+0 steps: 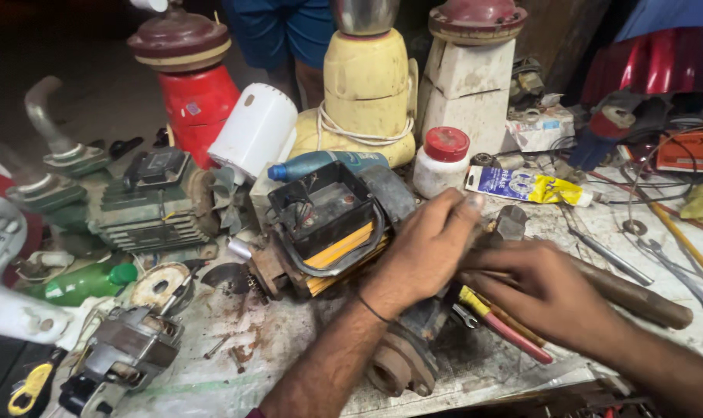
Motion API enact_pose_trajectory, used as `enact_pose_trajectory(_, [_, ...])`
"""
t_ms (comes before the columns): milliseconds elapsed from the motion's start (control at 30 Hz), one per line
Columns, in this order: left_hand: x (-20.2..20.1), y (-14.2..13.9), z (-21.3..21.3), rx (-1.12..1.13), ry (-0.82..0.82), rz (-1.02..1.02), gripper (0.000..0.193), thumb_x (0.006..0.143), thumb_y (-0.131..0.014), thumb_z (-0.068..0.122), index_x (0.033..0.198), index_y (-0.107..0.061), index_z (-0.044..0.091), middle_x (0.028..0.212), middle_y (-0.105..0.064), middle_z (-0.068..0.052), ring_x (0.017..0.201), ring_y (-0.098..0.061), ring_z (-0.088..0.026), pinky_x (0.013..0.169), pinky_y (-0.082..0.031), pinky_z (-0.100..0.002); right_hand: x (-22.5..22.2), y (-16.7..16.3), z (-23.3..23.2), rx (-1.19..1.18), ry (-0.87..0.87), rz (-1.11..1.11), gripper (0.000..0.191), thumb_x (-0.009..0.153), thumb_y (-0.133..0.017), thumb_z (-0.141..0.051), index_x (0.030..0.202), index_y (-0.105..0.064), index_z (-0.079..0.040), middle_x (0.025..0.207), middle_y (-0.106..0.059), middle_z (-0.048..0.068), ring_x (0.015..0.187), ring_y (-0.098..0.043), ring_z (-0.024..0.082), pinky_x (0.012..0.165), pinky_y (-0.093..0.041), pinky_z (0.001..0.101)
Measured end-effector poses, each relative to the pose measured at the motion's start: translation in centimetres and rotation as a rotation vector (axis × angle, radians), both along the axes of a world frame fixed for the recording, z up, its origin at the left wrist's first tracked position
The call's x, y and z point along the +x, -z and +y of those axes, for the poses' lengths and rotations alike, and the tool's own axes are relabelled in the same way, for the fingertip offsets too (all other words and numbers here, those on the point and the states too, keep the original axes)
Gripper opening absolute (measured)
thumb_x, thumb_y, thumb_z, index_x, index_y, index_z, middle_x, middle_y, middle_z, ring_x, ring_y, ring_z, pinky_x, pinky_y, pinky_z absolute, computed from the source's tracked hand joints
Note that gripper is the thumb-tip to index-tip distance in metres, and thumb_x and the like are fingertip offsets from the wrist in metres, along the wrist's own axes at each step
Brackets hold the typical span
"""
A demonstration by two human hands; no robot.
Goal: The person holds a metal mechanical component on a cluttered workbench, uses a screwdriver to scrape and clean its interior, then uses a hammer to tap the part. The person repeatedly rotates and repositions the component while continuing to scrape and tap it.
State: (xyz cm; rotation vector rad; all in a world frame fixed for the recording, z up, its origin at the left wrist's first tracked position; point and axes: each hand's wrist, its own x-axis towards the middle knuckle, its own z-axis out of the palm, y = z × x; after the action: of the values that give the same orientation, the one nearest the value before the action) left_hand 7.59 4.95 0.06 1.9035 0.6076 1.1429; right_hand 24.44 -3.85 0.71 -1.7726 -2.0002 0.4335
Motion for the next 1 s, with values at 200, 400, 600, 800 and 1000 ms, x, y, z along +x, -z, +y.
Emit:
enact_pose_trajectory(200, [-0.2,0.4,0.4,-0.059,0.056,-0.031,0.042,0.108,-0.045,0.039,0.106,-0.059,-0.001,0.093,-0.069,-0.020,0.089,-0.067,-0.032,0.084,-0.053,-0.043,1.9,3.9,-4.2,0.653,-0.093,0.095,0.034,0.088,-0.065,-0.009,0.121,-0.071,-0.002,0.114,-0.076,0.015,0.118,-0.067,0.024,0.111,-0.043,0.0395])
enact_pose_trajectory(400, [-0.5,0.3,0.8,-0.081,0.035,-0.002,0.046,0.107,-0.043,0.042,0.107,-0.061,-0.001,0.098,-0.070,-0.020,0.094,-0.069,-0.031,0.087,-0.053,-0.042,1.5,8.8,-4.9,0.269,0.340,0.666,0.032,0.090,-0.065,-0.005,0.120,-0.072,0.002,0.117,-0.078,0.013,0.112,-0.070,0.019,0.100,-0.053,0.0353])
enact_pose_trajectory(600, [-0.8,0.2,0.7,-0.058,0.074,-0.035,0.051,0.109,-0.042,0.043,0.117,-0.061,-0.003,0.108,-0.071,-0.020,0.104,-0.068,-0.029,0.095,-0.052,-0.041,1.7,11.2,-4.1,0.158,0.265,1.192,0.043,0.107,-0.056,-0.024,0.133,-0.063,0.009,0.082,-0.065,0.017,0.068,-0.056,0.016,0.055,-0.040,0.0277])
enact_pose_trajectory(800, [-1.0,0.9,1.2,-0.035,0.023,-0.013,0.053,0.110,-0.044,0.045,0.125,-0.059,-0.004,0.116,-0.069,-0.019,0.112,-0.065,-0.027,0.101,-0.050,-0.040,1.6,11.6,-4.0,-0.165,-0.138,1.827,0.049,0.114,-0.048,-0.036,0.126,-0.059,0.010,0.071,-0.048,0.008,0.054,-0.038,0.013,0.049,-0.035,0.0292])
enact_pose_trajectory(1000, [-1.4,1.1,0.8,-0.054,0.034,-0.040,0.050,0.110,-0.046,0.042,0.125,-0.058,-0.004,0.116,-0.069,-0.017,0.112,-0.066,-0.023,0.100,-0.050,-0.036,0.5,10.8,-4.2,-0.136,-0.158,1.911,0.039,0.118,-0.047,-0.036,0.098,-0.051,-0.002,0.074,-0.048,0.009,0.057,-0.039,0.013,0.053,-0.036,0.0301])
